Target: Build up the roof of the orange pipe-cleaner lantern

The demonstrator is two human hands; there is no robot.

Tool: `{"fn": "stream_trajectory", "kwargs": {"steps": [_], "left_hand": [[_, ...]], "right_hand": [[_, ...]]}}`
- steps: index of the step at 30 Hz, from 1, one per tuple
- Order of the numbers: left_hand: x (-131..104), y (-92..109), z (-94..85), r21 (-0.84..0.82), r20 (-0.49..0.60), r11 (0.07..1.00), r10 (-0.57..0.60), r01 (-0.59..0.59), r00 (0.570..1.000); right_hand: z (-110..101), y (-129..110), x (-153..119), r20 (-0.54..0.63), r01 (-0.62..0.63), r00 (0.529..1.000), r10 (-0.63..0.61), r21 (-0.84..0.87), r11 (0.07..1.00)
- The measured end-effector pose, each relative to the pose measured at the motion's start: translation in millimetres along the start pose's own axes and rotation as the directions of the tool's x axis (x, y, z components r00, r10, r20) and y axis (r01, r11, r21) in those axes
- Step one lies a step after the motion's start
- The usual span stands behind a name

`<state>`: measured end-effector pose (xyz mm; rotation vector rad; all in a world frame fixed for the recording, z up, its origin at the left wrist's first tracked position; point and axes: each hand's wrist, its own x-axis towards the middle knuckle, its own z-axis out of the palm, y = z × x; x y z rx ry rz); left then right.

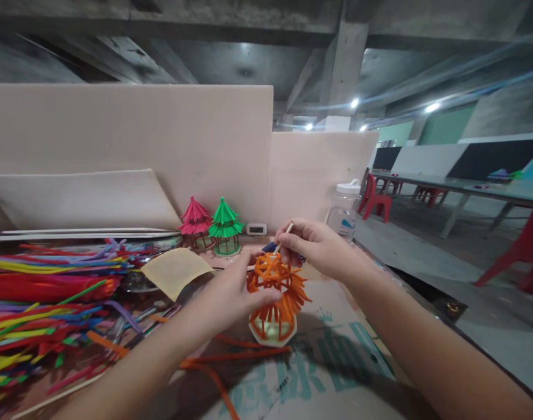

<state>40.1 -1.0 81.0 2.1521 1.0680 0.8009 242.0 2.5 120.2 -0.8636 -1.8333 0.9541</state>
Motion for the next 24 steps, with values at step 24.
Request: {"fn": "stream_trajectory", "kwargs": {"steps": [24], "left_hand": [[-9,25,-11.8,0.282,-0.270,0.896,0.418,-0.344,0.867]], "right_hand": [[19,-14,-15,-0.062,0.165,0.984,-0.168,-0.058,0.985]]}}
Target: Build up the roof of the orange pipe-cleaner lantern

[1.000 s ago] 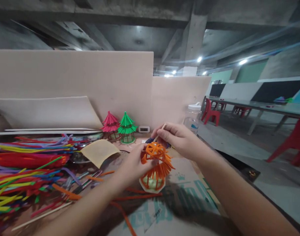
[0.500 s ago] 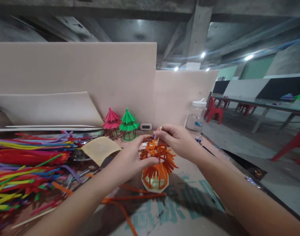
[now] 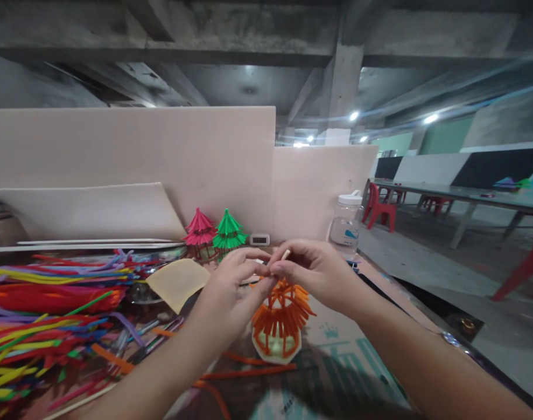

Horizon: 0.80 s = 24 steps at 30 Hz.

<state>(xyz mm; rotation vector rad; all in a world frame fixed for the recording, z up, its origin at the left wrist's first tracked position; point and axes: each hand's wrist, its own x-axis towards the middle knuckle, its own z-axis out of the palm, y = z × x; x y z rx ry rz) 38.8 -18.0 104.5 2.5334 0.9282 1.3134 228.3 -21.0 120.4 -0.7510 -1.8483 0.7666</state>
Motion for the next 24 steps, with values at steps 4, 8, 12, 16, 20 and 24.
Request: {"fn": "stream_trajectory", "kwargs": {"steps": [4,8,12,16,20,24], "left_hand": [[1,2,-8.9,0.087,-0.075,0.996,0.015,-0.008,0.997],[-1,7,-10.0,0.117,-0.134,0.992,0.068,-0.053,0.989],[-1,13,-8.2,0.020,-0.176,0.999,0.042,-0.039,0.983],[0,16,-10.1,-0.035,-0.157,0.999,-0.008,0.003,0.988],[0,13,-10.7,-0.075,-0.157,0.997,-0.034,0.022,0.987],[2,10,-9.3,-0.128,-0.196,0.992,-0.033,0.008,0.980]], "right_hand": [[-5,-5,-1,0.027,-0.100,0.994,0.102,-0.061,0.993],[-2,-9,-4,0.119,-0.056,0.990,0.074,-0.145,0.988],[3,-14,-7,0.131,-0.007,0.991,0.025,-0.138,0.990],[2,-15,-5,0.193,-0.096,0.976,0.103,-0.047,0.994],[0,-12,-3,0.222,-0.153,0.963,0.153,-0.015,0.988],[1,-12,-3,0.257,-0.186,0.951,0.170,0.041,0.982]]}}
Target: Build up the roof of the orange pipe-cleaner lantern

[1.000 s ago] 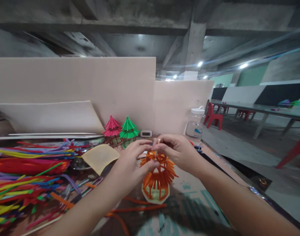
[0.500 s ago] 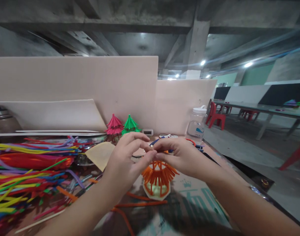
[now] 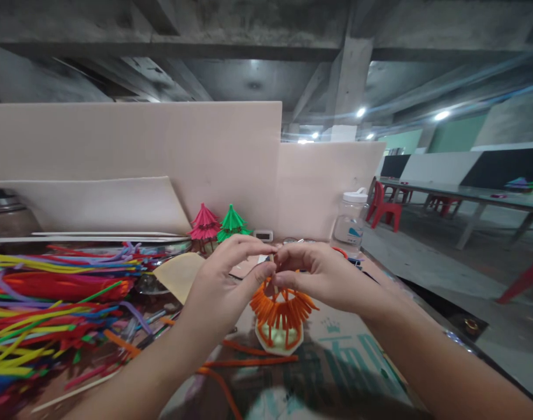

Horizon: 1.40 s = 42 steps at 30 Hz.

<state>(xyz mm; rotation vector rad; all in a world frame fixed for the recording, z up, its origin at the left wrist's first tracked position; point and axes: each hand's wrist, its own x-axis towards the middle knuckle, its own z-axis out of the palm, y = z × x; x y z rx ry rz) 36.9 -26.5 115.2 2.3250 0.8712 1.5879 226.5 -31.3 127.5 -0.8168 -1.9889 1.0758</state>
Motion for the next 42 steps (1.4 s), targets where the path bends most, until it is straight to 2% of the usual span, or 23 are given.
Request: {"fn": "stream_trajectory", "kwargs": {"steps": [6,11,12,14,16,18,21,27,31,34,39,42], "left_hand": [[0,-1,1.1,0.044,0.029,0.999,-0.010,0.009,1.000],[-4,-1,0.4,0.202,0.098,0.953,0.209,-0.225,0.973],[-4,-3,0.1,0.227,0.122,0.949,0.195,-0.218,0.973],[-5,-9,0.5,0.255,0.184,0.958,0.086,-0.132,0.979],[-5,-18,3.2,0.278,0.273,0.959,-0.021,-0.058,0.962],[-7,-27,8.5,0.306,0.366,0.950,-0.060,-0.060,0.929],[-14,-34,20.1,0.341,0.429,0.936,-0.075,-0.084,0.900],[-29,-15,38.8,0.502,0.391,0.860,-0.128,-0.094,0.912],[-34,-1,41.9,0.645,0.351,0.754,-0.148,-0.124,0.924],[-35,5,42.1,0.688,0.348,0.714,-0.168,-0.129,0.922],[-36,6,41.0,0.694,0.343,0.706,-0.147,-0.145,0.928],[-35,6,40.3,0.693,0.341,0.707,-0.148,-0.141,0.928]], "right_hand": [[0,2,2,-0.017,0.022,1.000,-0.025,-0.141,0.990],[-5,6,4,-0.039,0.097,0.993,-0.110,-0.246,0.964],[-7,7,5,-0.044,0.085,0.994,-0.098,-0.234,0.968],[-11,11,7,-0.092,0.053,0.993,-0.070,-0.180,0.982],[-17,18,10,-0.164,0.037,0.985,-0.055,-0.109,0.993],[-22,27,14,-0.215,0.034,0.975,-0.050,-0.077,0.996],[-25,38,18,-0.214,0.003,0.976,-0.027,-0.110,0.994],[-25,41,19,-0.185,-0.037,0.983,0.018,-0.100,0.994],[-30,42,16,-0.104,-0.052,0.994,0.046,-0.058,0.997],[-33,45,16,-0.095,-0.030,0.995,0.024,-0.064,0.997],[-30,48,14,-0.077,-0.017,0.997,0.004,-0.173,0.985],[-26,43,12,-0.126,-0.003,0.991,-0.034,-0.285,0.958]]}}
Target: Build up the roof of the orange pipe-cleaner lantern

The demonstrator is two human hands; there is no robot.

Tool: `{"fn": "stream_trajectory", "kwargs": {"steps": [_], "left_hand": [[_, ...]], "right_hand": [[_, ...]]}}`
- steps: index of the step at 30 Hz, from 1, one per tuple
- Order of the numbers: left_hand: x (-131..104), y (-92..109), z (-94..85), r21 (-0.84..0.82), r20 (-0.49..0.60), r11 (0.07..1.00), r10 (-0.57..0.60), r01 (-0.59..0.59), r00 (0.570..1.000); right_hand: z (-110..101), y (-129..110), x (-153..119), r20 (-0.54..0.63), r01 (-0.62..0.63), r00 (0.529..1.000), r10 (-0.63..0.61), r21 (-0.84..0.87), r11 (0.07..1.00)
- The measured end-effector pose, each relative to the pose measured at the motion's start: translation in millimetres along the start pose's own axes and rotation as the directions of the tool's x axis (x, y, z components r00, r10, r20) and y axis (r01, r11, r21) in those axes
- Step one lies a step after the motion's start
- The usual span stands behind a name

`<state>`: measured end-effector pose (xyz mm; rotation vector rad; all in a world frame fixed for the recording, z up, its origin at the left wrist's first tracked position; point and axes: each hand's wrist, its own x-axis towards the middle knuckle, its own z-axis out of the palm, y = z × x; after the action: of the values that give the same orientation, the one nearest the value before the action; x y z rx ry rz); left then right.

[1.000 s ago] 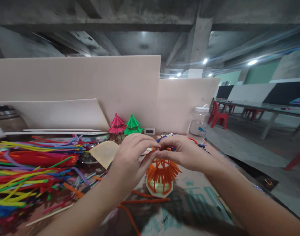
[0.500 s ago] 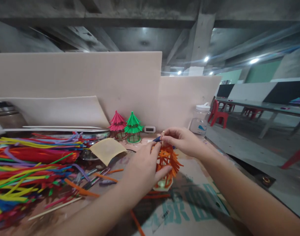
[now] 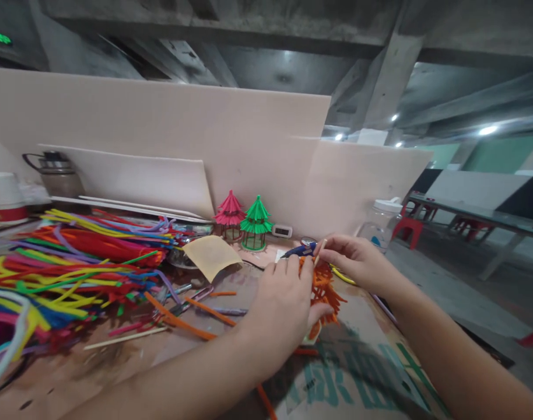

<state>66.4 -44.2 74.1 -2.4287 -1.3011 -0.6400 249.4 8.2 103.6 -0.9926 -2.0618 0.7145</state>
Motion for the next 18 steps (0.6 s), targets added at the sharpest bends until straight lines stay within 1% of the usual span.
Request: {"fn": "stream_trajectory", "kwargs": {"steps": [4,8,10,11,14,16,18], "left_hand": [[2,-1,1.0,-0.011,-0.005,1.000,0.012,-0.012,1.000],[3,-4,2.0,-0.058,0.015,0.998,-0.001,0.001,1.000],[4,-9,1.4,-0.132,0.026,0.991,-0.005,0.008,1.000],[5,-12,0.8,-0.195,0.033,0.981,-0.008,0.014,0.999],[10,-22,-1.5,-0.401,0.056,0.914,-0.032,0.052,0.998],[13,-26,-2.5,-0.450,0.047,0.891,-0.047,0.063,0.998],[14,-27,-2.4,-0.439,0.020,0.897,-0.034,0.039,0.999]], "right_hand": [[3,-10,-3,-0.084,0.030,0.995,-0.046,-0.179,0.983],[3,-11,-2,-0.113,0.039,0.991,-0.066,-0.225,0.974],[3,-9,-1,-0.124,0.045,0.990,-0.074,-0.224,0.974],[3,-9,-1,-0.127,0.046,0.989,-0.075,-0.221,0.974],[3,-10,-1,-0.121,0.041,0.990,-0.068,-0.210,0.977],[3,-14,-1,-0.117,0.039,0.991,-0.065,-0.214,0.976],[2,-18,-2,-0.110,0.042,0.992,-0.068,-0.220,0.975]]}}
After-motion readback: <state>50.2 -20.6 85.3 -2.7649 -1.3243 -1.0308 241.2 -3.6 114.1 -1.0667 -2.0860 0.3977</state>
